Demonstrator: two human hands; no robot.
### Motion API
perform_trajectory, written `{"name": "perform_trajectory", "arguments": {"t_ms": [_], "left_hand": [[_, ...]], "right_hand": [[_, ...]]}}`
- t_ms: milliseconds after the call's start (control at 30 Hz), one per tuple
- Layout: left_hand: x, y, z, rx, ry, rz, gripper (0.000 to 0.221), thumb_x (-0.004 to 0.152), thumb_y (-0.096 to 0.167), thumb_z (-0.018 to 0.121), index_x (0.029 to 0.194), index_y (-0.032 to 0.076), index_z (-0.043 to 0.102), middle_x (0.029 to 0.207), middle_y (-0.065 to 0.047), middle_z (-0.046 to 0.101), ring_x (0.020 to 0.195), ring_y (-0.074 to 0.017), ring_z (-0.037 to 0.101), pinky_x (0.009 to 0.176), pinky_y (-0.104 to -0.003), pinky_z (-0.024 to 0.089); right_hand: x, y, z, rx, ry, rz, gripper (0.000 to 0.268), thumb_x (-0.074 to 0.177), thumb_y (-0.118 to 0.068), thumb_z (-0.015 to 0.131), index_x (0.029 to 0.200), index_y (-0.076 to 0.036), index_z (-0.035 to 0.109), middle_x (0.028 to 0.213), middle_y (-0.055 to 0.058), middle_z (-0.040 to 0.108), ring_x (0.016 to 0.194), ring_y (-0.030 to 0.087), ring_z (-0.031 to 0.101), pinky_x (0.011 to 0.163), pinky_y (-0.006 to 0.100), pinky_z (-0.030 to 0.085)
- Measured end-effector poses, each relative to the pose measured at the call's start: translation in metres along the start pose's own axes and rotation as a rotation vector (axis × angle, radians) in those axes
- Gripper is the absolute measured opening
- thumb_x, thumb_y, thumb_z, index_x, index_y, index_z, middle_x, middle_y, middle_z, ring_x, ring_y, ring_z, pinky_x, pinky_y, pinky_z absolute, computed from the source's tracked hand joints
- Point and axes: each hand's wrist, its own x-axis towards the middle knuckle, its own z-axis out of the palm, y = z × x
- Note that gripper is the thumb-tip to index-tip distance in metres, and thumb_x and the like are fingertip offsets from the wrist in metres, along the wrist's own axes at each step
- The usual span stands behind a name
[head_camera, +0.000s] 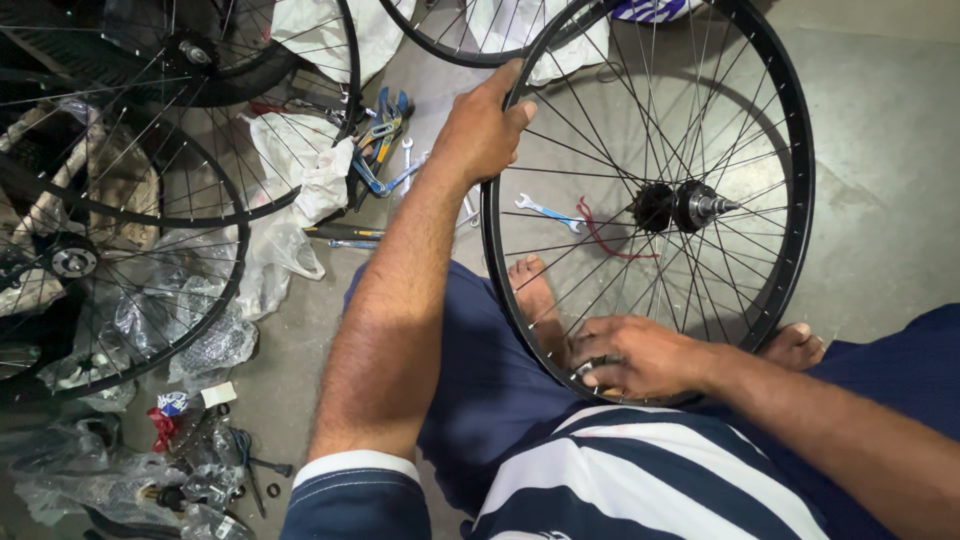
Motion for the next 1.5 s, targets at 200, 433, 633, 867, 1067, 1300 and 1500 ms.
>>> {"name": "perform_trajectory", "arguments": {"t_ms": [200,433,633,867,1067,1300,1500], "left_hand": [[-0.001,-0.001,0.0,0.01,0.005,0.017,0.057,0.094,0.021,0.067,0.148,0.013,0.049,0.095,-0.017,0.076,0.059,-0.0211,0.073,0.06,-0.039,0.061],[-0.001,-0.003,0.0,0.005,0.009,0.039,0.056,0.095,0.021,0.066,0.148,0.012,0.049,0.097,-0.018,0.075,0.06,-0.0199,0.073,0.06,-0.039,0.061],[-0.003,0.002,-0.002,0.026,-0.017,-0.035,0.058,0.096,0.022,0.065,0.151,0.014,0.047,0.095,-0.019,0.076,0.06,-0.0205,0.072,0.062,-0.038,0.06],[-0.002,0.001,-0.001,0.022,-0.008,-0.013,0.058,0.095,0.022,0.066,0.15,0.014,0.047,0.102,-0.019,0.074,0.06,-0.0203,0.073,0.061,-0.039,0.061],[-0.003,0.003,-0.001,0.047,0.0,-0.011,0.058,0.095,0.022,0.066,0.15,0.014,0.047,0.102,-0.02,0.075,0.061,-0.0223,0.074,0.063,-0.04,0.06],[0.002,-0.011,0.004,0.039,0.0,-0.01,0.057,0.094,0.023,0.065,0.149,0.015,0.048,0.105,-0.02,0.075,0.067,-0.0272,0.077,0.068,-0.042,0.062],[0.006,-0.016,0.005,0.128,0.048,0.089,0.057,0.095,0.024,0.068,0.148,0.015,0.049,0.113,-0.023,0.073,0.08,-0.0278,0.077,0.075,-0.042,0.061]], "right_hand": [[0.003,0.007,-0.007,0.209,0.05,-0.087,0.025,0.091,-0.027,0.067,0.102,-0.008,0.076,0.104,0.008,0.076,0.104,0.027,0.073,0.09,0.042,0.056],[0.013,0.008,0.004,0.089,0.036,0.057,0.027,0.096,-0.03,0.06,0.101,-0.008,0.076,0.1,0.01,0.075,0.096,0.03,0.073,0.087,0.043,0.055],[0.018,-0.003,0.008,-0.003,0.034,0.241,0.035,0.098,-0.04,0.057,0.101,-0.008,0.073,0.097,0.01,0.075,0.093,0.031,0.073,0.085,0.043,0.055],[0.01,0.004,0.005,0.099,0.076,0.041,0.027,0.095,-0.031,0.063,0.099,-0.008,0.075,0.099,0.01,0.077,0.095,0.029,0.073,0.086,0.042,0.055],[0.009,0.008,0.0,0.163,0.031,0.038,0.028,0.079,-0.026,0.079,0.097,-0.006,0.073,0.101,0.009,0.075,0.098,0.027,0.074,0.086,0.04,0.058],[0.011,-0.003,0.014,-0.201,0.04,-0.004,0.045,0.068,-0.016,0.078,0.111,-0.005,0.068,0.115,0.016,0.068,0.11,0.038,0.065,0.093,0.049,0.048],[0.008,0.014,0.002,0.201,0.002,0.011,0.024,0.082,-0.029,0.078,0.097,-0.009,0.079,0.107,0.007,0.076,0.107,0.024,0.073,0.096,0.04,0.052]]}}
